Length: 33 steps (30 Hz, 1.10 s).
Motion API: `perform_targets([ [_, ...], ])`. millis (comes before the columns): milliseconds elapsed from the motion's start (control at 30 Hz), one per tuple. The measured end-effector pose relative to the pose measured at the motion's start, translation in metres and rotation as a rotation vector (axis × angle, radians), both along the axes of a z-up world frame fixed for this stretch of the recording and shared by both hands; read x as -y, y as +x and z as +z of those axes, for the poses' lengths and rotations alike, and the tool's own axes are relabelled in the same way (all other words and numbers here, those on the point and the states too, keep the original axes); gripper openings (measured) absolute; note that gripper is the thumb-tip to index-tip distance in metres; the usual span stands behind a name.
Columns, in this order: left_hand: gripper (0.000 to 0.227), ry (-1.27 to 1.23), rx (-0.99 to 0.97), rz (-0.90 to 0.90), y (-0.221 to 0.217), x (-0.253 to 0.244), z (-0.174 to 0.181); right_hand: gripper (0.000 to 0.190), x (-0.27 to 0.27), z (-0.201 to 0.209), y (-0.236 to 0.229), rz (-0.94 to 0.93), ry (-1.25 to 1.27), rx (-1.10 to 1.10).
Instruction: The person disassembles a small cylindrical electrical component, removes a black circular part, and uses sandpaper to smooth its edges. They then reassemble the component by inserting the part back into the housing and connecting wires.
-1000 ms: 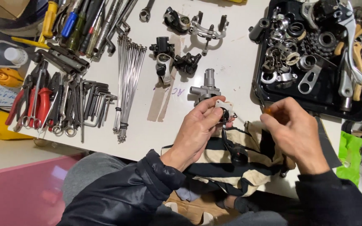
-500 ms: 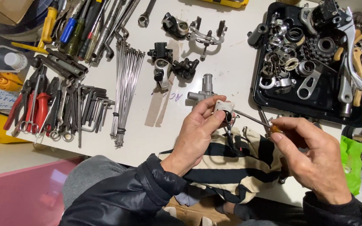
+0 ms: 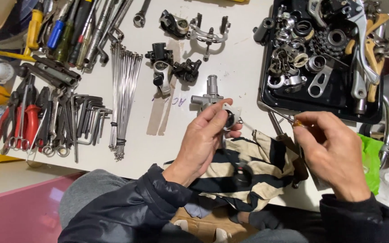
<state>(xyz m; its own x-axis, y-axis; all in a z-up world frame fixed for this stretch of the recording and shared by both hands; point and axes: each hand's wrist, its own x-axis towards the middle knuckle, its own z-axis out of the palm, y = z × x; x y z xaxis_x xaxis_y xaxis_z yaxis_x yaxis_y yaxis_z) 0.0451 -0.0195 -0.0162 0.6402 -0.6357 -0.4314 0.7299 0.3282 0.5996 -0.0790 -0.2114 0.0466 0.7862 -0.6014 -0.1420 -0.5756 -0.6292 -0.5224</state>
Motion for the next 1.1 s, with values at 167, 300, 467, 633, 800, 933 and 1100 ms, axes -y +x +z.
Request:
perform_targets([
  [167,0.047,0.127,-0.034,0.029,0.004,-0.001,0.007,0.033,0.011,-0.029,0.005,-0.027,-0.027,-0.203],
  [300,0.037,0.209,-0.088,0.020,0.007,-0.004,0.017,0.031,0.011,-0.054,0.002,0.111,-0.166,-0.251],
  [467,0.038,0.099,0.027,0.120,-0.002,-0.009,-0.006,0.028,-0.004,-0.072,-0.002,0.177,-0.301,-0.175],
  [633,0.038,0.142,0.035,0.115,0.000,-0.011,-0.002,0.020,-0.004,-0.102,-0.010,0.303,-0.539,-0.047],
  [800,0.036,0.167,0.021,0.124,0.000,-0.013,0.003,0.022,0.000,-0.128,-0.016,0.359,-0.650,-0.020],
  [933,0.037,0.149,0.022,0.169,0.005,-0.018,0.008,0.033,0.003,-0.123,-0.015,0.380,-0.654,0.001],
  [1100,0.033,0.148,0.002,0.267,0.010,-0.026,0.008,0.027,-0.007,-0.114,-0.004,0.402,-0.672,0.107],
])
